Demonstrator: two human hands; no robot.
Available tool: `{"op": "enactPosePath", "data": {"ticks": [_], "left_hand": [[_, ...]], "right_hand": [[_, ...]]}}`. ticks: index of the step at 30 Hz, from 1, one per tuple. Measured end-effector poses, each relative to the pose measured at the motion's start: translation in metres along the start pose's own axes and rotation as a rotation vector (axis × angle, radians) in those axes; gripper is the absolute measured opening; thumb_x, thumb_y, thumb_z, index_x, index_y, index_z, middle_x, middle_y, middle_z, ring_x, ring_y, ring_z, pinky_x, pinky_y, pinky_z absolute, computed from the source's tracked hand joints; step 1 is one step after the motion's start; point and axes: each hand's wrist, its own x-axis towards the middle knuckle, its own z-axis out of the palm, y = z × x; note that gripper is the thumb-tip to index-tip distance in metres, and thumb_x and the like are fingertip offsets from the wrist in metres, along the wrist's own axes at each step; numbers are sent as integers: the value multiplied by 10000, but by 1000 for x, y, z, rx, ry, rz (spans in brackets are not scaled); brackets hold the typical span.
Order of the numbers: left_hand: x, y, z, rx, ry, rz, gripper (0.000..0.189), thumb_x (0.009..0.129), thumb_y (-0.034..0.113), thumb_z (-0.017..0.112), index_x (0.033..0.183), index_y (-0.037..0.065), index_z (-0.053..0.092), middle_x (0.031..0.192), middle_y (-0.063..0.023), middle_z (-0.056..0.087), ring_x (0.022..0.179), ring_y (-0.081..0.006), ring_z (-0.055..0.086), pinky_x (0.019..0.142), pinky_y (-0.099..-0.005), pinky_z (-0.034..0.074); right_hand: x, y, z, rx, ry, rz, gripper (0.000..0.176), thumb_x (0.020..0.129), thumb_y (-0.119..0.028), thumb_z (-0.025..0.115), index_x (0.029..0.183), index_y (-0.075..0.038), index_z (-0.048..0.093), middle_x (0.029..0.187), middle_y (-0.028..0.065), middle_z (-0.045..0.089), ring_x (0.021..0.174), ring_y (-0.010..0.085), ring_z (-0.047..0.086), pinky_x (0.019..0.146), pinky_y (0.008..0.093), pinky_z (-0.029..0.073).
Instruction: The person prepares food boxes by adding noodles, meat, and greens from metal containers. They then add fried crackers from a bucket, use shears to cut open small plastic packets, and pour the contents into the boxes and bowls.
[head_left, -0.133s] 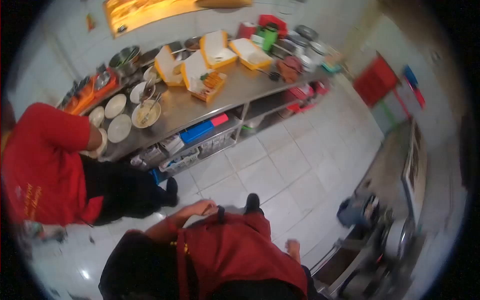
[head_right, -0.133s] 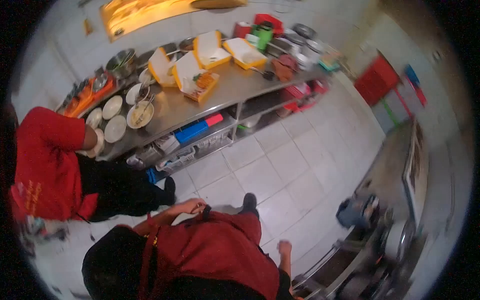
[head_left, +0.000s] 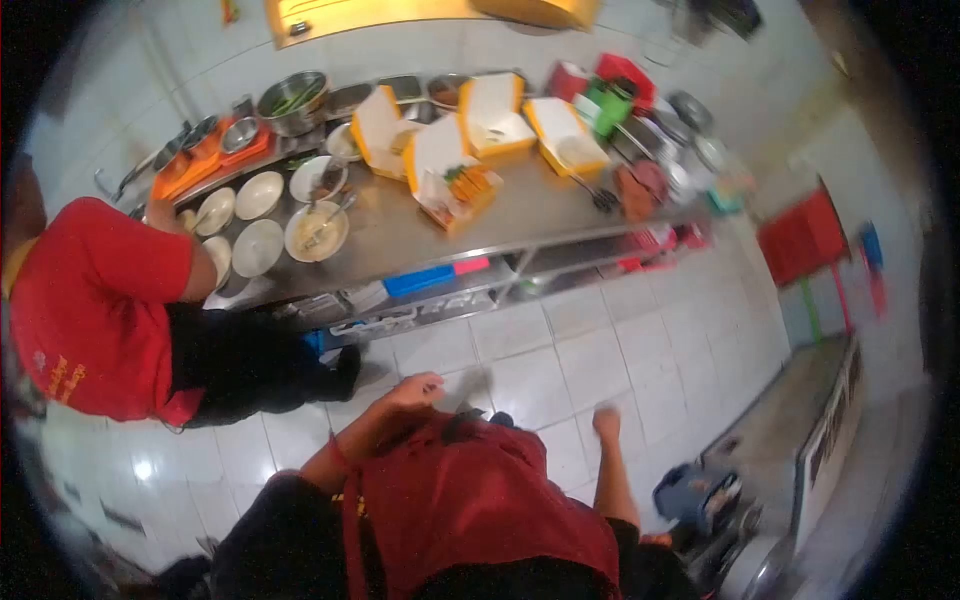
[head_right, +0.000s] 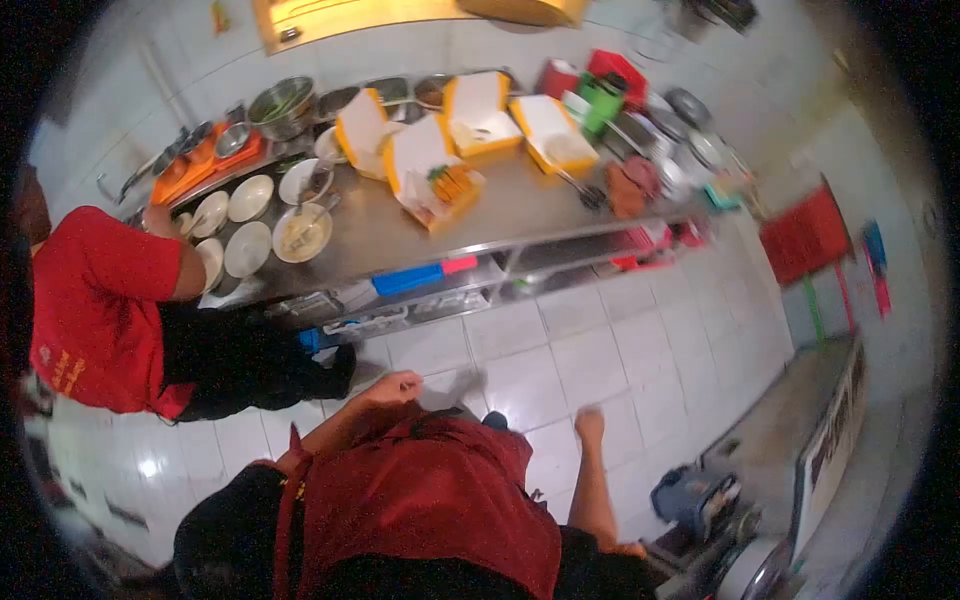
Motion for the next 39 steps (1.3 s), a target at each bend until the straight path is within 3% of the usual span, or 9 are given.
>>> {"op": "enactPosePath", "data": {"ticks": [2,6,10,14,21,23,31,34,39], "left_hand": [[7,39,-35,-209,188,17,323,930,241,606,1155,10,592,935,-91,653,797,-158,619,739,-306,508],[82,103,-98,-410,571,109,349,927,176,621,1222,11,533,942,-72,630,809,-148,611,759,-302,509],[180,134,-152,-292,997,192,465,880,174,680,1268,14,480,1072,-136,574,976,-191,585,832,-323,490],[255,133,-176,-39,1376,160,530,880,288,699,1289,43,467,1112,-147,548,1021,-248,587,870,-373,477],[271,154,-200,-687,1387,152,427,885,308,690,1172,21,559,1154,-170,558,1057,-296,571,913,-379,458],[274,146,-221,-74,1361,105,298,938,267,596,1099,16,589,1055,-183,598,1024,-355,594,884,-400,468],[278,144,-208,-200,1503,-28,244,970,241,553,918,15,625,888,-158,605,823,-265,608,715,-351,478],[291,105,-173,-425,1678,-104,252,979,237,541,882,12,602,829,-141,587,732,-234,579,660,-350,467],[314,141,-187,-594,1847,-212,256,993,245,516,916,3,547,822,-124,572,701,-199,542,628,-326,439]], "right_hand": [[202,-79,-166,691,156,262,291,923,-237,504,934,18,643,895,231,658,897,399,629,778,471,490],[511,-206,-405,815,326,-245,250,937,-228,571,1021,6,601,917,204,674,851,328,664,764,406,511],[715,-355,-469,1032,250,-637,249,900,-227,580,992,-11,666,923,162,697,871,295,678,790,378,521],[864,-489,-415,232,-115,-656,335,869,-277,584,1022,4,684,1068,196,682,983,339,663,815,415,531],[898,-550,-393,-122,-274,-781,317,805,-102,611,1094,22,650,1132,244,649,1066,388,633,836,452,541],[900,-550,-397,-223,-237,-858,305,789,-76,607,1076,6,667,1101,235,662,1010,383,657,795,435,556],[933,-537,-396,-215,-534,-1237,226,807,-164,618,940,-13,721,847,156,707,748,282,681,639,383,527],[954,-524,-402,121,-943,-1017,211,831,-108,488,891,-43,679,584,-13,517,496,102,454,471,285,370],[934,-468,-449,675,-1058,-468,120,887,-101,469,915,-67,580,594,-55,411,480,64,343,424,239,260]]}}
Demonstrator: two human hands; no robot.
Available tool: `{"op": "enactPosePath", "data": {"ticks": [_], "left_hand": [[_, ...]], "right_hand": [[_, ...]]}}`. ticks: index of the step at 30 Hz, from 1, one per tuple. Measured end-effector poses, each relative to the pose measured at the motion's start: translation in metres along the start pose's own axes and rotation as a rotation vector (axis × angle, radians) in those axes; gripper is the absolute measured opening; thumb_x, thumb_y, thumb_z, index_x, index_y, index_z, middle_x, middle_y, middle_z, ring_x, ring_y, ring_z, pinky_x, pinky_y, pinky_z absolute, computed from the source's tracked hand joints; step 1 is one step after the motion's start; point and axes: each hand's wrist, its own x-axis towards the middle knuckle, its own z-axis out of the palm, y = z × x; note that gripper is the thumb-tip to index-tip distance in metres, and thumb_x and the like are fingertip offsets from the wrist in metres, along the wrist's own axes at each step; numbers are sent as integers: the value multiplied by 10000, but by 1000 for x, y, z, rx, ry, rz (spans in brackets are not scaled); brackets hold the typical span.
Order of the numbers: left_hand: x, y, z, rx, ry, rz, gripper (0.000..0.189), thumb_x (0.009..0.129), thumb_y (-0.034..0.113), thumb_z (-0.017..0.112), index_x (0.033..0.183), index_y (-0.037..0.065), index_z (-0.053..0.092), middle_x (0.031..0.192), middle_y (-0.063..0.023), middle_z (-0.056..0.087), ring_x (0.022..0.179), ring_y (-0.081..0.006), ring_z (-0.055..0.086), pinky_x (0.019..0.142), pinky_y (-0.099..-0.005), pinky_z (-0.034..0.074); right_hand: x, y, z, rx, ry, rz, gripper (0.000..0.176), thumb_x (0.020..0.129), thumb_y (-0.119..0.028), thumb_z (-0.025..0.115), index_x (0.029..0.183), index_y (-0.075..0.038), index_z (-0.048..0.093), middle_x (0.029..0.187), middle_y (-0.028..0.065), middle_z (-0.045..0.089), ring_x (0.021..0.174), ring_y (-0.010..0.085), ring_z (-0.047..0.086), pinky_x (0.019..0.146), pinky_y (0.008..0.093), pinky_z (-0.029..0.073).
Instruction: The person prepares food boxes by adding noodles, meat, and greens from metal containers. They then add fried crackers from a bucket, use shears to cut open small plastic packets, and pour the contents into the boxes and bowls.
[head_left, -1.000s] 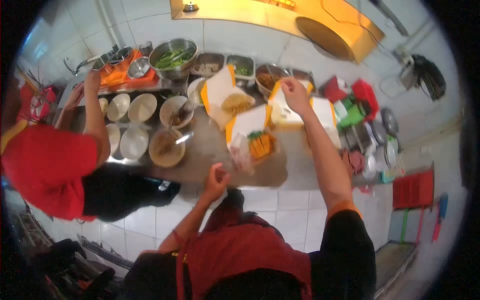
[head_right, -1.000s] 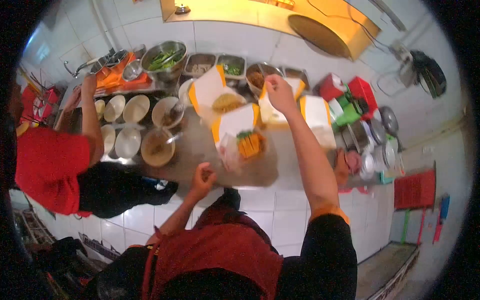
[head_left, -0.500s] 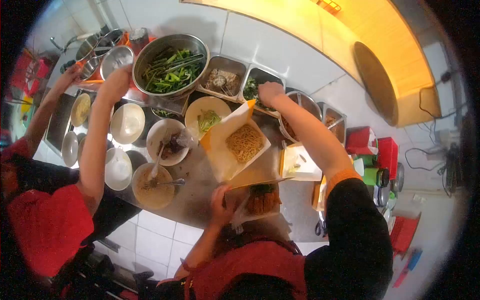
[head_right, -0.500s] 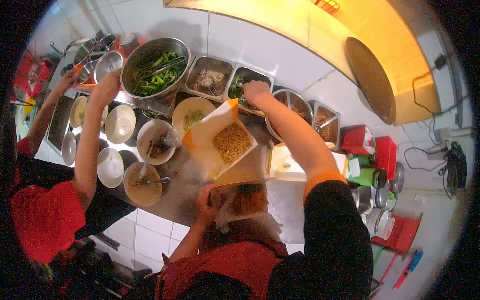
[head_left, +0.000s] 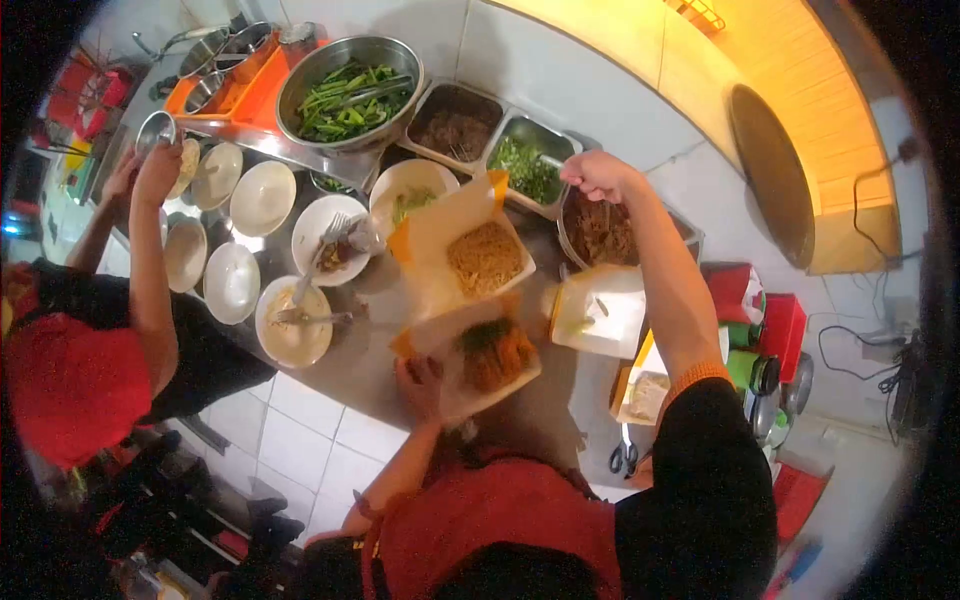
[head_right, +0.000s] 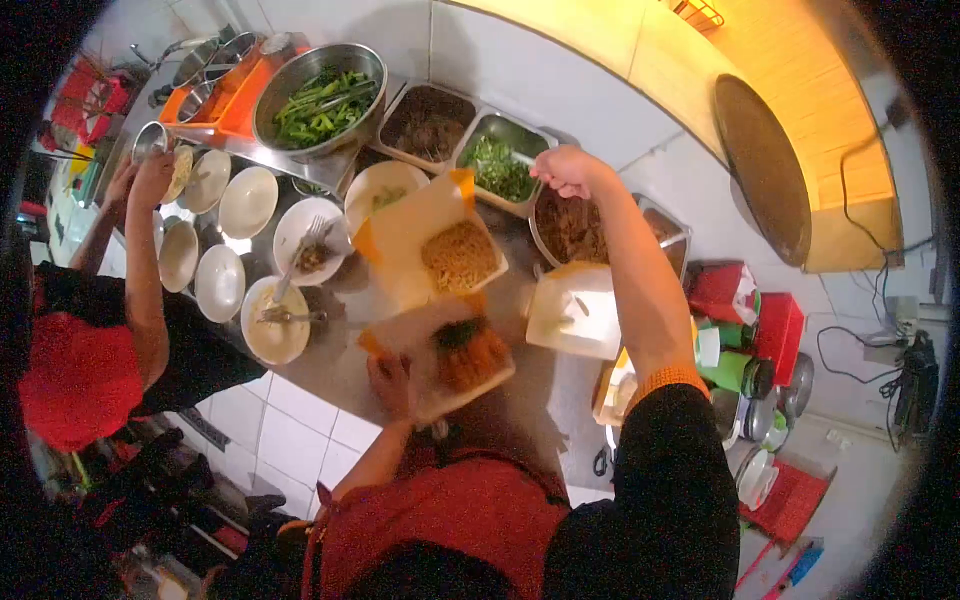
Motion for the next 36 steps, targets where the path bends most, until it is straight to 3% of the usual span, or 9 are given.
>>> {"op": "enactPosePath", "data": {"ticks": [2,5,8,14,20,26,29,31,36], "left_hand": [[-4,-9,13,-306,-15,-97,259,997,274,514,953,20,499,832,-94,563,727,-184,535,650,-318,430],[4,-17,22,37,71,224,263,1005,291,512,940,42,457,803,-44,511,735,-143,506,652,-302,426],[-3,15,20,-193,-57,48,271,1012,286,507,918,37,458,800,-22,499,730,-105,479,644,-270,419],[-1,1,2,-107,-188,200,253,1013,275,501,916,44,470,834,-7,512,735,-80,479,658,-240,424],[3,2,1,-69,-182,272,215,1004,238,502,943,33,492,837,3,513,730,-85,476,652,-274,427],[0,11,-2,-29,-209,276,222,995,235,508,976,16,534,855,-14,535,774,-81,488,689,-274,426],[5,3,-8,30,-246,227,236,997,233,508,990,0,543,878,-28,546,818,-106,512,725,-282,435],[6,2,-10,0,-275,302,254,1000,230,508,1060,-12,555,929,-65,582,859,-158,549,767,-304,454],[4,7,-16,3,-395,281,275,1001,193,504,1150,-35,546,1094,-129,608,1026,-200,562,896,-327,437]], "right_hand": [[-18,24,7,186,75,-25,97,908,-103,463,923,-75,554,612,-62,396,483,49,308,419,219,229],[-82,47,35,516,41,-230,104,947,-117,479,938,-73,573,635,-71,423,486,26,311,411,202,219],[-146,77,95,522,124,-264,121,959,-133,492,930,-68,591,613,-76,412,472,18,311,418,187,230],[-167,187,209,219,158,-290,207,955,-143,504,1009,-33,670,762,55,638,613,131,558,572,275,457],[-178,217,277,-220,673,-629,240,917,-107,517,1088,-11,656,830,211,614,729,353,617,694,435,501],[-175,219,263,-601,887,-519,280,907,-85,537,1165,-20,624,852,162,563,762,349,611,683,429,498],[-184,207,251,-293,945,-646,255,912,-63,512,1125,-16,644,805,148,591,712,300,619,625,400,489],[-185,200,233,467,477,-461,235,909,-33,484,1063,-4,659,748,157,609,654,290,611,601,398,478],[-160,92,107,25,778,-617,193,836,-63,516,922,42,654,764,243,636,713,391,633,666,445,496]]}}
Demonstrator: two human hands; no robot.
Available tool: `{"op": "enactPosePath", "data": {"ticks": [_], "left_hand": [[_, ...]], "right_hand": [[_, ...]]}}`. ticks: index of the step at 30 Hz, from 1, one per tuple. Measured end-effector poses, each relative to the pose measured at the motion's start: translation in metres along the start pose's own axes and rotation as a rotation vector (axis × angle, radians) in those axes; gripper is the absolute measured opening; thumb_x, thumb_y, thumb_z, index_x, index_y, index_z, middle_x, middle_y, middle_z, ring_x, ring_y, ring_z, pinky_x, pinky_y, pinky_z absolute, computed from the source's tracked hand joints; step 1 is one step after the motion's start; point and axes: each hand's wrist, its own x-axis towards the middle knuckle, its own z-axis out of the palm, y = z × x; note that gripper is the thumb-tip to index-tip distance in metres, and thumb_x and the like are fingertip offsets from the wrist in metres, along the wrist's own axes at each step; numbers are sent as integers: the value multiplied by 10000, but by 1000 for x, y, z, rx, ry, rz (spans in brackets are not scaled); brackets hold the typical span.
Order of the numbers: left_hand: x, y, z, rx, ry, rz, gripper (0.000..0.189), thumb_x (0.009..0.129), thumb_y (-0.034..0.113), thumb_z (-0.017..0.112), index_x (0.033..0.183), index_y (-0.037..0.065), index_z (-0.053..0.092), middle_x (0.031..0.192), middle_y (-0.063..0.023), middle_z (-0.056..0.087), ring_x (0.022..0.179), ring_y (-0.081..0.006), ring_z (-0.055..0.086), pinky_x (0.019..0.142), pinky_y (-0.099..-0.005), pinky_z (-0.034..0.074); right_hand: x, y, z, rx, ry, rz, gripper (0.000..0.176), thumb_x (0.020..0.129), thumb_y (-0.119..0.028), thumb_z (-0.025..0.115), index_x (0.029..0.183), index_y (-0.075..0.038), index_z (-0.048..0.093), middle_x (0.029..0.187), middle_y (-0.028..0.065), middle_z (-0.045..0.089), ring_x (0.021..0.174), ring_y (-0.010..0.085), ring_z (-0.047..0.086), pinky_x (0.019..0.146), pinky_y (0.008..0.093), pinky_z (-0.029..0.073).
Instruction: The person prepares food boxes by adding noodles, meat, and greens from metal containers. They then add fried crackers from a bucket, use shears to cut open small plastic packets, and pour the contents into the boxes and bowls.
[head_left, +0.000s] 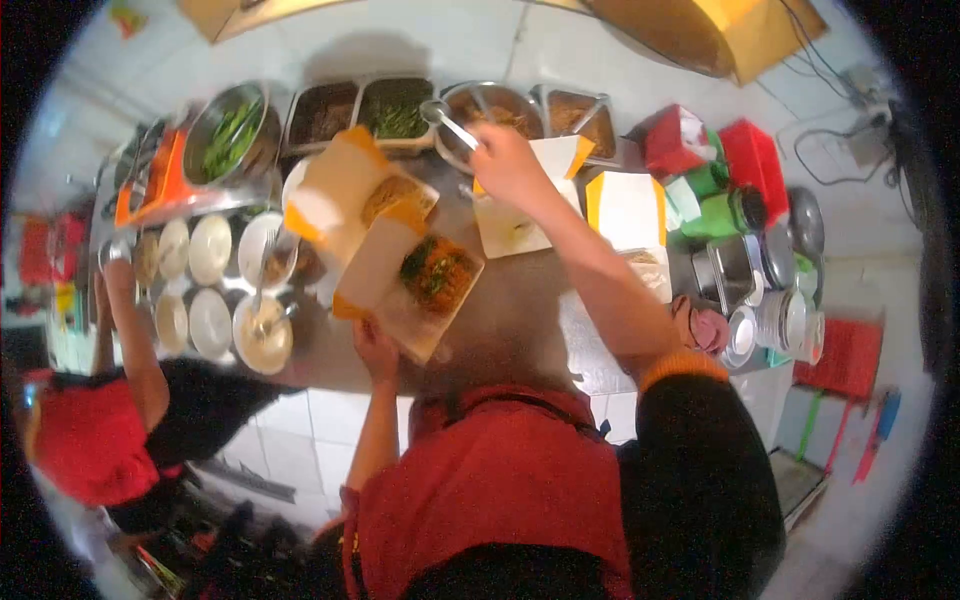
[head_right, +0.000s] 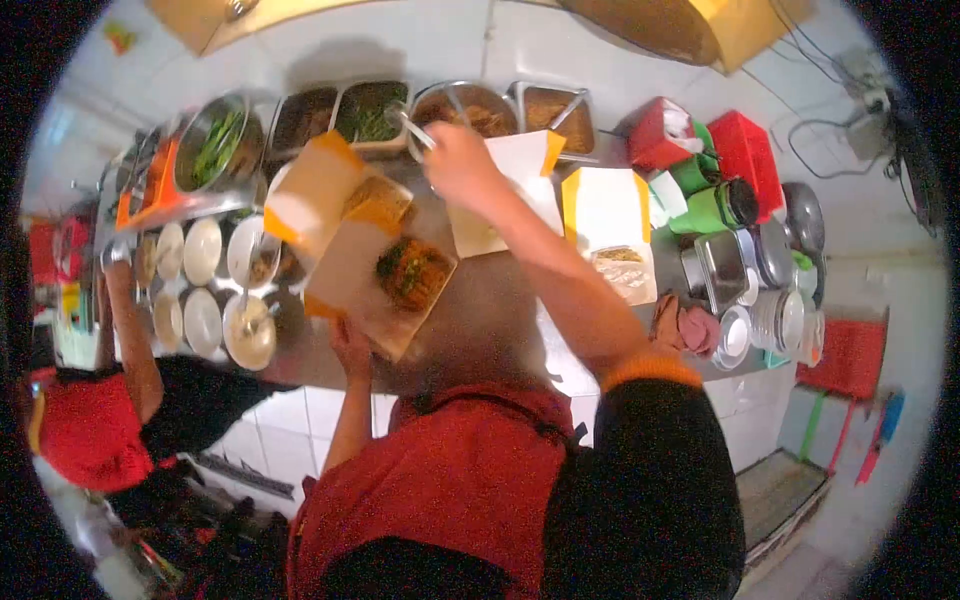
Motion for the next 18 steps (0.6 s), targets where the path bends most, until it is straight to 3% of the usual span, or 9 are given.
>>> {"op": "enactPosePath", "data": {"ticks": [1,3,5,6,11,12,13,16,18], "left_hand": [[2,-12,-5,93,-5,-30,274,1001,189,504,1144,-40,548,1093,-128,608,1029,-203,563,899,-330,437],[4,-48,-13,88,11,19,261,997,183,509,1124,-40,559,1066,-129,617,999,-208,574,867,-331,453],[3,-15,-12,74,-122,-130,284,995,201,512,1157,-27,560,1130,-106,606,1030,-186,547,897,-338,444],[6,-18,-8,69,-145,-115,284,995,201,512,1157,-27,560,1130,-106,606,1030,-186,547,897,-338,444],[4,-11,-15,4,-84,-111,285,987,180,509,1173,-31,556,1146,-117,604,1040,-217,563,910,-352,448],[3,-17,-16,-4,-62,-98,285,987,180,509,1173,-31,556,1146,-117,604,1040,-217,563,910,-352,448],[2,-26,-19,96,-33,-8,244,984,162,512,1117,-34,570,1061,-114,619,986,-209,571,867,-341,457],[11,-33,-20,246,-3,72,188,973,127,517,1057,-27,584,984,-101,629,930,-202,580,825,-326,463],[6,-21,-18,178,-67,-118,183,971,127,514,1043,-25,586,981,-85,626,917,-190,575,811,-318,462]], "right_hand": [[40,2,4,-211,1,-84,209,794,-81,527,893,47,659,844,270,659,805,402,660,711,461,516],[119,11,21,-515,-297,125,279,801,-142,540,953,44,679,975,262,666,937,393,654,795,467,527],[167,44,41,-576,-460,-15,288,791,-183,581,938,41,687,966,241,681,897,376,671,771,463,538],[195,114,75,-622,-169,-109,288,774,-207,614,931,18,700,971,223,692,876,357,679,752,470,544],[174,128,-94,-933,-436,248,177,794,-196,627,823,-58,735,841,163,704,759,288,688,649,460,536],[159,178,-111,-851,-363,124,213,790,-201,625,878,-30,718,936,201,696,836,306,681,723,452,537],[146,240,-120,-1090,-329,-141,252,778,-171,619,990,-65,703,1025,203,681,959,331,654,789,453,529],[108,185,-136,-1212,-545,-39,263,776,-145,611,1019,-74,681,1024,170,672,1015,348,623,822,456,516],[107,190,-128,-715,-298,-241,186,788,-138,593,926,-61,691,992,157,649,986,339,614,845,451,502]]}}
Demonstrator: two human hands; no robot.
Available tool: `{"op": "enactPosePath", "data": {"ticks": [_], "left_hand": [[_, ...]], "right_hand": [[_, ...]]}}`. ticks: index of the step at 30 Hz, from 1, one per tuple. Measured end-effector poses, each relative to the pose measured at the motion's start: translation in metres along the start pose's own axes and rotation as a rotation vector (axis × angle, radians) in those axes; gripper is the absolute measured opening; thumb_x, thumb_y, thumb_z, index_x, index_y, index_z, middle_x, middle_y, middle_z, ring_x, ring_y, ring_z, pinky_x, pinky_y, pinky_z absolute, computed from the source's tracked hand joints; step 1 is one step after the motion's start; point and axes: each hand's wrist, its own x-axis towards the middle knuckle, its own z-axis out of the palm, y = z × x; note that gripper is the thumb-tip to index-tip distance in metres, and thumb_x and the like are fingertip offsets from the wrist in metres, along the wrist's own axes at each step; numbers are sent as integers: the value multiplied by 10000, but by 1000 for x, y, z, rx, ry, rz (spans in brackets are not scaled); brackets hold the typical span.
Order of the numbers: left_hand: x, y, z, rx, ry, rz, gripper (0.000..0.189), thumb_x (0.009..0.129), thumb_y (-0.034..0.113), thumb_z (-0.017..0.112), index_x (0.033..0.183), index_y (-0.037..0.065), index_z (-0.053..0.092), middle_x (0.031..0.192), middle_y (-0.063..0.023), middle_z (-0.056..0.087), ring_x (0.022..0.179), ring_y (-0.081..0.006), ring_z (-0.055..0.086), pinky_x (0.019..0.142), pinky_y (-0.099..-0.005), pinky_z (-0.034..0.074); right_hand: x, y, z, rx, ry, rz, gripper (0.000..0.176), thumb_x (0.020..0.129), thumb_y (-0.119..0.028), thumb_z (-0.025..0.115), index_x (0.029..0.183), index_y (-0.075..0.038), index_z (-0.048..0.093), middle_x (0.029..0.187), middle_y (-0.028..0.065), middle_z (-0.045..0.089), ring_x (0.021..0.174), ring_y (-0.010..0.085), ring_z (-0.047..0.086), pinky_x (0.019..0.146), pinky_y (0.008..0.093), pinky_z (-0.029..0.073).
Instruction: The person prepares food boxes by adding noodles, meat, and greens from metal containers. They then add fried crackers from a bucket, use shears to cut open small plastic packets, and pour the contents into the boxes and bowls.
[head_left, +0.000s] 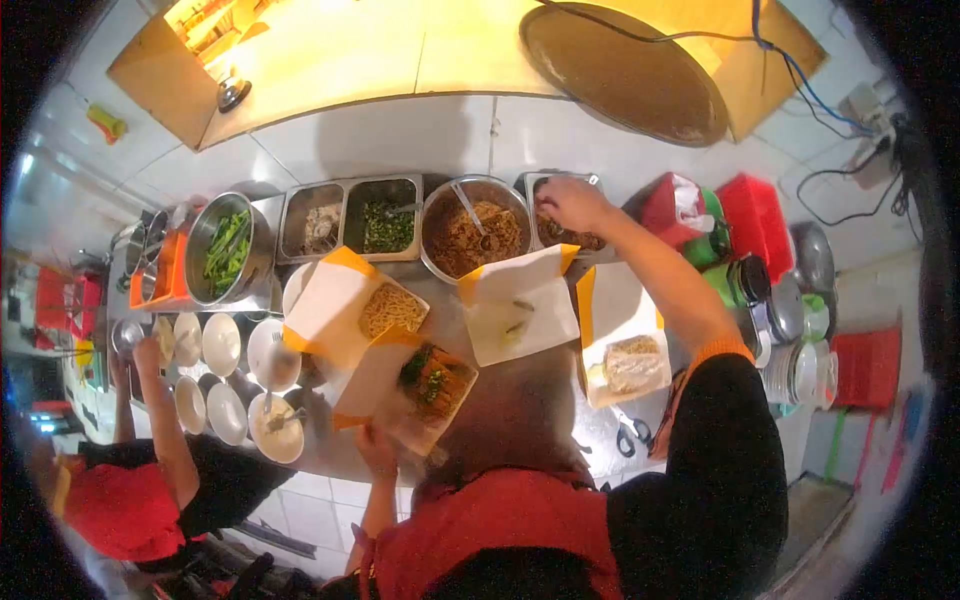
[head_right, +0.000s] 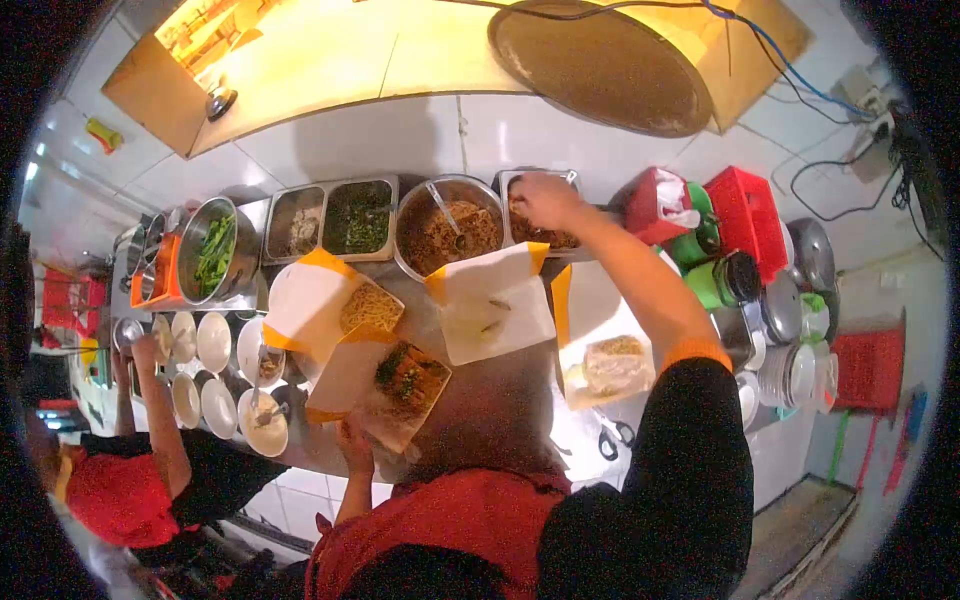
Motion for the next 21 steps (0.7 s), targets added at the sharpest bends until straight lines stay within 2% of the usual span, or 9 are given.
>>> {"op": "enactPosePath", "data": {"ticks": [2,4,5,6,8,13,15,18,21], "left_hand": [[-4,14,8,-20,42,43,186,971,131,516,1036,-27,588,978,-82,626,911,-186,572,805,-314,461],[1,24,14,-29,69,93,189,971,135,517,1029,-29,589,974,-79,626,905,-183,569,798,-310,461],[1,27,13,-30,62,72,186,971,133,518,1023,-31,590,973,-79,624,902,-179,564,798,-305,460],[0,28,10,-32,50,54,184,970,130,519,1016,-32,591,971,-78,622,899,-175,559,798,-300,459],[1,25,16,-45,107,30,189,966,127,523,1036,-35,592,980,-81,622,906,-173,557,804,-302,460],[-4,9,12,76,155,83,229,961,110,519,1106,-53,592,1022,-93,630,937,-170,557,828,-312,463],[1,3,7,80,101,82,217,961,96,509,1081,-58,603,1005,-102,630,923,-177,558,820,-330,466],[-3,32,21,-60,148,55,185,963,99,510,1014,-50,608,946,-107,616,884,-181,545,799,-337,458],[2,-5,12,171,197,117,169,966,120,527,984,-31,601,907,-82,598,852,-171,532,783,-329,451]], "right_hand": [[23,-16,6,172,63,-127,164,808,-166,584,848,-47,691,972,150,624,952,339,611,864,452,487],[43,-29,-4,-384,96,-294,162,819,-169,578,833,-73,707,965,147,650,993,319,613,853,453,498],[56,-23,-2,-250,54,-97,184,837,-183,574,868,-89,729,998,124,688,1002,296,636,825,434,527],[46,-16,3,-239,51,-89,184,837,-183,574,868,-89,729,998,124,688,1002,296,636,825,434,527],[25,-4,-10,-508,-343,146,213,848,-183,566,912,-92,748,1014,122,712,978,281,669,803,417,551],[3,32,5,-601,-484,-73,193,826,-143,582,907,-74,743,988,143,706,917,287,694,752,422,562],[-2,31,-1,-527,-416,36,177,814,-138,587,861,-78,747,912,153,714,866,305,701,733,425,564],[-11,17,-17,-478,-237,-17,196,785,-166,616,899,-87,755,982,134,716,882,303,700,779,419,562],[-18,15,12,-357,-426,122,207,756,-152,619,901,-93,754,972,156,709,824,320,697,714,432,556]]}}
